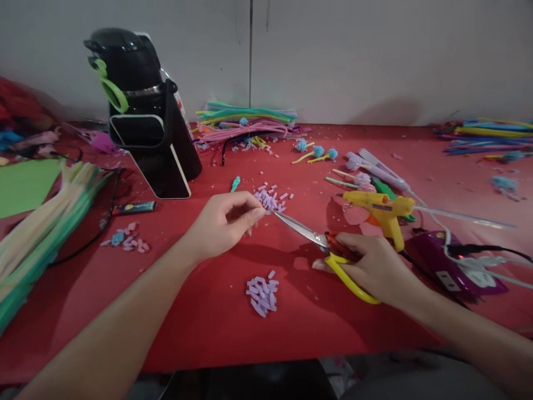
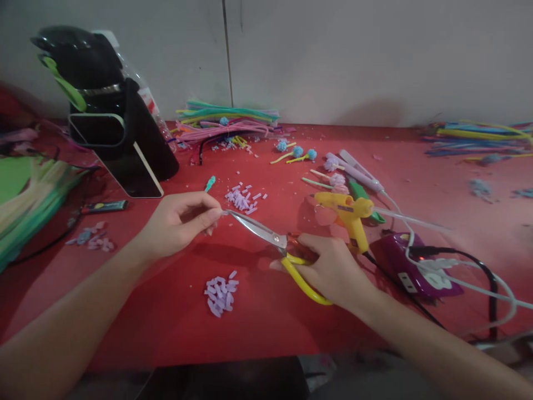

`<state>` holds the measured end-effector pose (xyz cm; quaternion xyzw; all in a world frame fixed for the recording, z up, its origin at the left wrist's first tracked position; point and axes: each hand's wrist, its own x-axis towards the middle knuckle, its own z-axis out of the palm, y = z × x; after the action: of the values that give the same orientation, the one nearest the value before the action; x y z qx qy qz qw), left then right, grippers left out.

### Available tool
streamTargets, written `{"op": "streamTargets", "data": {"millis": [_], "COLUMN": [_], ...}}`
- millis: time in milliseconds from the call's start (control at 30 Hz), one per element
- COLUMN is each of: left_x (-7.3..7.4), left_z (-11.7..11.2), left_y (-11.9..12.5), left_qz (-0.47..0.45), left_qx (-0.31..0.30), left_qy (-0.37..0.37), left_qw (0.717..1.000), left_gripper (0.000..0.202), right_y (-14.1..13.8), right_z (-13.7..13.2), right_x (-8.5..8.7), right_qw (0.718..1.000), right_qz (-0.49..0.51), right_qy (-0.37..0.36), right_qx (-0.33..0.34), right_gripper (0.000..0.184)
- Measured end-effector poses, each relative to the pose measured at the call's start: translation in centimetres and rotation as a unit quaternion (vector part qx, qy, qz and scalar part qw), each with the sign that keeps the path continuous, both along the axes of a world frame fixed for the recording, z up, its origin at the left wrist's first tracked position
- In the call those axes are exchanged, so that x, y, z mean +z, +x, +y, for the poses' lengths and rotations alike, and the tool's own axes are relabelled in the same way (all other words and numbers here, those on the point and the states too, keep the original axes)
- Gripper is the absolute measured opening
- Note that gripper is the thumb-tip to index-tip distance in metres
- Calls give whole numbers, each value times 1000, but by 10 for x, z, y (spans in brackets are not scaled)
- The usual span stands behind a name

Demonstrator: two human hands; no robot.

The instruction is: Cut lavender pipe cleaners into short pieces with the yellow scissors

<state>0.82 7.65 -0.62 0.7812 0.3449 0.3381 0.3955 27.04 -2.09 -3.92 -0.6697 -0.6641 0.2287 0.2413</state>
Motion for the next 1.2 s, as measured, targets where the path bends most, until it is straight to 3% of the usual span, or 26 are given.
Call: {"op": "streamTargets", "data": {"millis": [1200], "left_x": [2], "left_z": [-1], "left_y": [-2], "left_qz": [20], "left_qx": [12], "left_qy": [19], "left_qw": [1000], "left_gripper": [17], "right_y": [-1], "right_z": [0], "right_x": [5], "right_qw": [1000], "right_qz": [-23], "right_qy": [-7], "right_qx": [20], "right_gripper": [61]}}
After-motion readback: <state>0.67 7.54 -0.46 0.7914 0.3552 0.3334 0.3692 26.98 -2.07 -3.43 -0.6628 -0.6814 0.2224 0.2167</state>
